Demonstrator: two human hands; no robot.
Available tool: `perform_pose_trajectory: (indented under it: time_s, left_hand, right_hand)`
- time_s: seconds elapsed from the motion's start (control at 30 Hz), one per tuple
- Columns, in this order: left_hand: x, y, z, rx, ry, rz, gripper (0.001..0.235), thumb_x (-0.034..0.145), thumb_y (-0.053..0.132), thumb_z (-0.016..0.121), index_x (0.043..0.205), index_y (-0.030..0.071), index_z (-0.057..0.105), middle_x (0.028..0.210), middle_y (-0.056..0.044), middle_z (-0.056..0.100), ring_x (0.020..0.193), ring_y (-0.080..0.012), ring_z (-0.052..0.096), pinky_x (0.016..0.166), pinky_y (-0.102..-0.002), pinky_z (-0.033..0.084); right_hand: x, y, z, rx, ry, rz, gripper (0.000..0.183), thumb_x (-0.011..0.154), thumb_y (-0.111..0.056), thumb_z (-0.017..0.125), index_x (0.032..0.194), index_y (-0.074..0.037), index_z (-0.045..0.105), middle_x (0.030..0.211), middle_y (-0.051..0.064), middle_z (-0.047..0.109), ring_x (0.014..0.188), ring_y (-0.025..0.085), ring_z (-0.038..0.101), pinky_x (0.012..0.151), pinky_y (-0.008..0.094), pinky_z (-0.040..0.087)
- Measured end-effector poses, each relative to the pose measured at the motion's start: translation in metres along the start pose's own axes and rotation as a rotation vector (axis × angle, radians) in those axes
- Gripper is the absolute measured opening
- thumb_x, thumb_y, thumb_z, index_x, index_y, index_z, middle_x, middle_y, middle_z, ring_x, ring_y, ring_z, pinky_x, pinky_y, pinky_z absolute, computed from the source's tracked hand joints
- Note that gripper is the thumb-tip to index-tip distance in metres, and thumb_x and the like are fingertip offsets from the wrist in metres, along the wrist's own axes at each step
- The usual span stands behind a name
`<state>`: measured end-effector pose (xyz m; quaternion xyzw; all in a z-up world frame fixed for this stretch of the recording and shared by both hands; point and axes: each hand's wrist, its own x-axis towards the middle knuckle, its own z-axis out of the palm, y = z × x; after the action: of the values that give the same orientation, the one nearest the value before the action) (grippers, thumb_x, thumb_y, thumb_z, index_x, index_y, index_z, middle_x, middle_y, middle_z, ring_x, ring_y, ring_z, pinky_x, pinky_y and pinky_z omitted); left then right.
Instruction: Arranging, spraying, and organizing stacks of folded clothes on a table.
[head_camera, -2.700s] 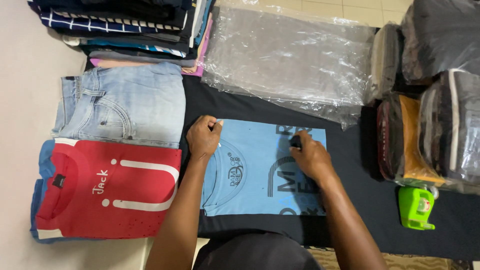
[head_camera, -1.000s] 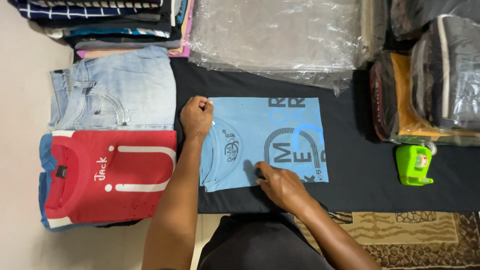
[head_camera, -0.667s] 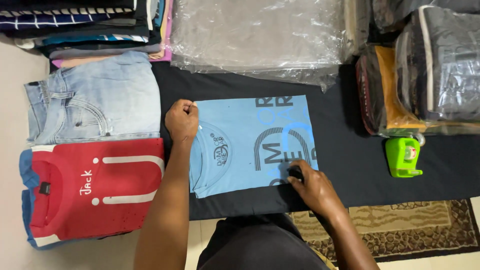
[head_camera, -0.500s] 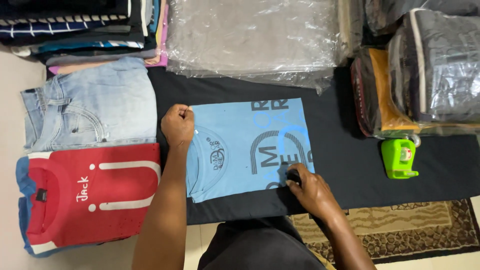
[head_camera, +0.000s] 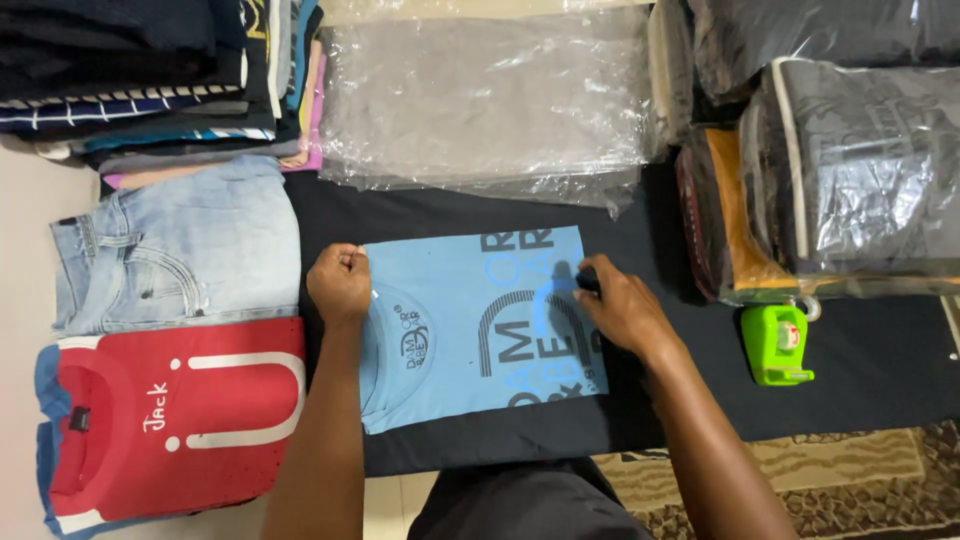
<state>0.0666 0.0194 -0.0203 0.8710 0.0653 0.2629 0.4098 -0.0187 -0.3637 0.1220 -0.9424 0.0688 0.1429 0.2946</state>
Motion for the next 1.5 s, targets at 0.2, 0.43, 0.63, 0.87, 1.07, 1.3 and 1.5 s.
perform_pose_trajectory:
  time_s: [0.2, 0.43, 0.63, 0.87, 1.07, 1.3, 1.5]
  left_hand:
    - [0.0, -0.004, 0.001, 0.024, 0.036, 0.066, 0.011, 0.088, 0.009, 0.077, 0.084, 0.002, 0.071, 0.069, -0.012, 0.068, 0.059, -0.0241, 0.066, 0.058, -0.036, 0.052]
    - [0.0, -0.003, 0.001, 0.016, 0.06, 0.025, 0.011, 0.089, 0.008, 0.077, 0.086, 0.0, 0.071, 0.068, -0.011, 0.067, 0.057, -0.0215, 0.065, 0.057, -0.034, 0.051]
    - [0.003, -0.008, 0.004, -0.023, 0.044, -0.025, 0.009, 0.091, 0.005, 0.074, 0.089, -0.002, 0.071, 0.072, -0.01, 0.07, 0.06, -0.0186, 0.067, 0.058, -0.031, 0.052]
    - [0.004, -0.002, 0.001, 0.026, 0.05, 0.001, 0.008, 0.092, 0.003, 0.073, 0.089, -0.003, 0.07, 0.07, -0.009, 0.07, 0.059, -0.0164, 0.065, 0.056, -0.03, 0.051]
    - [0.005, 0.003, -0.001, 0.028, 0.048, -0.022, 0.009, 0.093, 0.003, 0.072, 0.088, -0.004, 0.07, 0.067, -0.01, 0.067, 0.057, -0.0188, 0.063, 0.055, -0.032, 0.049]
    - [0.007, 0.0, 0.002, 0.049, 0.064, 0.002, 0.009, 0.093, 0.005, 0.072, 0.09, -0.004, 0.071, 0.071, -0.011, 0.07, 0.059, -0.0175, 0.066, 0.056, -0.031, 0.051]
    - [0.006, 0.004, 0.001, -0.011, 0.033, -0.08, 0.009, 0.093, 0.004, 0.071, 0.091, -0.005, 0.07, 0.07, -0.01, 0.071, 0.058, -0.0172, 0.065, 0.057, -0.03, 0.05]
  right_hand:
    - [0.038, 0.002, 0.016, -0.063, 0.057, -0.15, 0.039, 0.09, -0.023, 0.07, 0.124, -0.007, 0.059, 0.105, 0.021, 0.075, 0.103, 0.042, 0.068, 0.085, 0.051, 0.053]
    - [0.039, 0.008, -0.006, -0.048, 0.036, -0.032, 0.032, 0.092, -0.024, 0.07, 0.118, -0.008, 0.063, 0.099, 0.018, 0.077, 0.096, 0.038, 0.072, 0.084, 0.049, 0.055]
    - [0.039, 0.038, -0.056, 0.217, 0.477, -0.144, 0.035, 0.09, -0.013, 0.075, 0.122, -0.003, 0.063, 0.092, 0.018, 0.074, 0.075, 0.027, 0.071, 0.068, 0.039, 0.056]
    - [0.056, 0.057, -0.073, 0.532, 0.901, -0.457, 0.033, 0.106, -0.002, 0.072, 0.134, 0.0, 0.055, 0.116, 0.01, 0.071, 0.103, 0.018, 0.069, 0.092, 0.032, 0.056]
    - [0.09, 0.076, -0.062, 0.544, 1.072, -0.523, 0.036, 0.11, 0.0, 0.074, 0.139, 0.001, 0.054, 0.132, 0.014, 0.063, 0.122, 0.021, 0.066, 0.111, 0.033, 0.054]
    - [0.086, 0.082, -0.052, 0.466, 1.038, -0.402, 0.058, 0.107, -0.013, 0.078, 0.152, 0.001, 0.043, 0.145, 0.02, 0.061, 0.134, 0.031, 0.063, 0.117, 0.039, 0.05]
    - [0.067, 0.083, -0.04, 0.311, 1.036, -0.406, 0.077, 0.11, -0.022, 0.078, 0.163, 0.002, 0.028, 0.159, 0.024, 0.051, 0.149, 0.038, 0.053, 0.127, 0.043, 0.043]
